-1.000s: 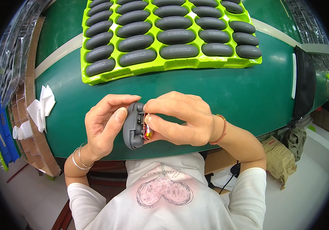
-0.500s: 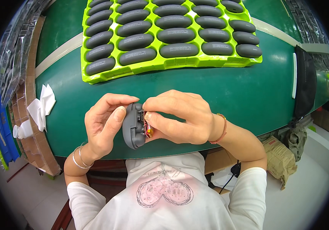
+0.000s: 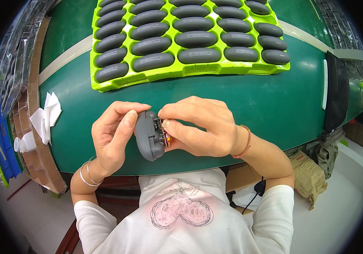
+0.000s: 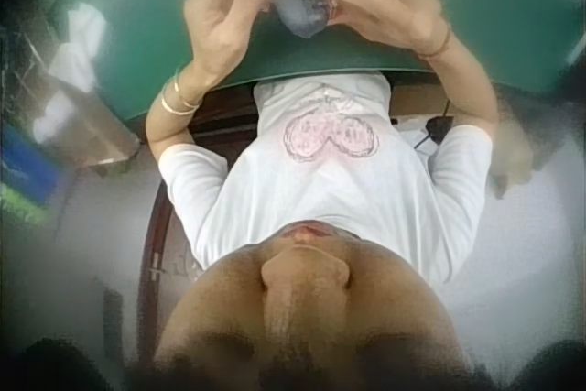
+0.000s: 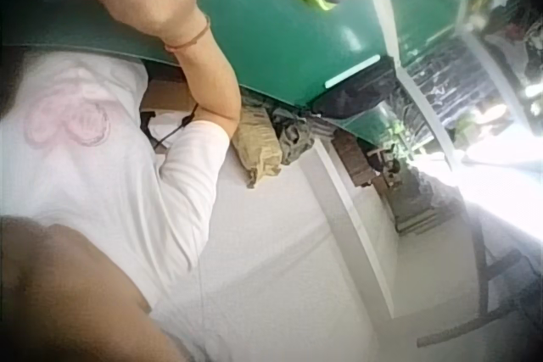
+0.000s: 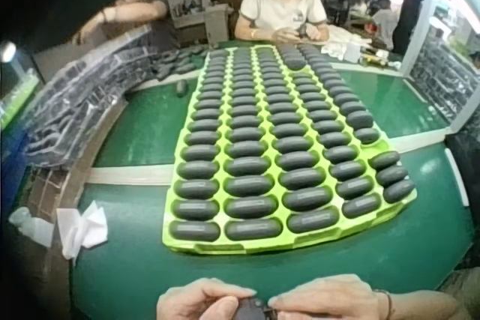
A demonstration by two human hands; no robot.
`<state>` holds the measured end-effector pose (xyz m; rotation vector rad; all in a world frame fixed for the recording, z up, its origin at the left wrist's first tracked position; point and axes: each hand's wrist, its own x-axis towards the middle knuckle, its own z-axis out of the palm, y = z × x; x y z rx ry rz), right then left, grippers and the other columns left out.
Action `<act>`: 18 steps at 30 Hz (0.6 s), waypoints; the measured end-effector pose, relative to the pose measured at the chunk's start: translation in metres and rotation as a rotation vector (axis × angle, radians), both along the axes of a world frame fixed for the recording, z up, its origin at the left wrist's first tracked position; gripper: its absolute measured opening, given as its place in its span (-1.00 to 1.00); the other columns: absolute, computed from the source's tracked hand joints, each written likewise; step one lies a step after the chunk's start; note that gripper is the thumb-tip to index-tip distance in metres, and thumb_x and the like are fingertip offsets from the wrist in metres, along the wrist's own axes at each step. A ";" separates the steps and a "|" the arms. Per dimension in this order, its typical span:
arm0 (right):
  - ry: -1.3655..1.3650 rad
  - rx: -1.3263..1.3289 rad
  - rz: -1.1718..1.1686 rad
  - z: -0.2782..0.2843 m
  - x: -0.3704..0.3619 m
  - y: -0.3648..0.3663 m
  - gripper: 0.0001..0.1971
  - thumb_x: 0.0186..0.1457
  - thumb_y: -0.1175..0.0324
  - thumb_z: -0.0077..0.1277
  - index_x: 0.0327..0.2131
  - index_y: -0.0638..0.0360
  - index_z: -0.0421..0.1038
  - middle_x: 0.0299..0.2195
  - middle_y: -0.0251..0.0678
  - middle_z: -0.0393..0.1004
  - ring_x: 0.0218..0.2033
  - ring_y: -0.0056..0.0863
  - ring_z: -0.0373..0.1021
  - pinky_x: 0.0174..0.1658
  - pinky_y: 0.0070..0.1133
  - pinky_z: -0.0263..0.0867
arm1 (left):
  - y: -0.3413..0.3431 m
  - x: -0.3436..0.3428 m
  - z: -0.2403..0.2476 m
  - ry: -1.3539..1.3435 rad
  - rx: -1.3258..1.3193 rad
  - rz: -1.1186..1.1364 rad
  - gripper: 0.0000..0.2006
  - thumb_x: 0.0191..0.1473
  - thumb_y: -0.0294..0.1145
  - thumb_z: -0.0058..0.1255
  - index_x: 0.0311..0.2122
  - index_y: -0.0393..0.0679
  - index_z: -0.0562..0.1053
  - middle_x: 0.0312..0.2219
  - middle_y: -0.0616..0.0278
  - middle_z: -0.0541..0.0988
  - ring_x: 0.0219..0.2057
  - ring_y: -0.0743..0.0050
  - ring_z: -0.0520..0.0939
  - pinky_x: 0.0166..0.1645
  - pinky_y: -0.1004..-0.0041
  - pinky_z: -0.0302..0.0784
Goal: The person picks up small gray electronic cases from a green tray, opens them to reveal internal circuitry, and then closes them. The person repeats this process with multiple units, handling them one at a time on a green workbench.
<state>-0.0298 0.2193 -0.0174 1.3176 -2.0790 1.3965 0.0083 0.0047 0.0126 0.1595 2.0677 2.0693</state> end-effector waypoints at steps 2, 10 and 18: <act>-0.001 0.004 -0.001 0.000 0.000 0.000 -0.58 -0.20 0.38 0.33 -0.22 0.18 0.39 -0.26 -0.14 0.50 -0.35 -0.33 0.50 -0.34 -0.53 0.44 | 0.003 0.001 0.000 -0.015 -0.008 0.024 -0.77 0.24 -0.41 -0.17 -0.16 -0.35 0.45 -0.47 0.38 0.47 -0.50 0.82 0.34 -0.39 0.71 0.26; -0.003 0.006 -0.005 -0.001 -0.001 0.000 -0.59 -0.19 0.39 0.32 -0.23 0.18 0.39 -0.26 -0.13 0.51 -0.35 -0.33 0.50 -0.35 -0.53 0.44 | 0.004 0.001 0.001 -0.018 -0.021 0.051 -0.77 0.25 -0.42 -0.18 -0.18 -0.35 0.46 -0.43 0.35 0.49 -0.47 0.79 0.37 -0.34 0.69 0.31; -0.011 0.027 -0.027 0.002 0.000 0.000 -0.60 -0.20 0.50 0.30 -0.21 0.15 0.39 -0.21 -0.11 0.48 -0.34 -0.29 0.50 -0.33 -0.51 0.44 | -0.004 -0.001 -0.009 -0.017 0.180 -0.052 -0.62 0.12 -0.41 0.05 0.02 -0.31 0.34 -0.18 0.14 0.50 -0.22 0.54 0.52 -0.17 0.53 0.50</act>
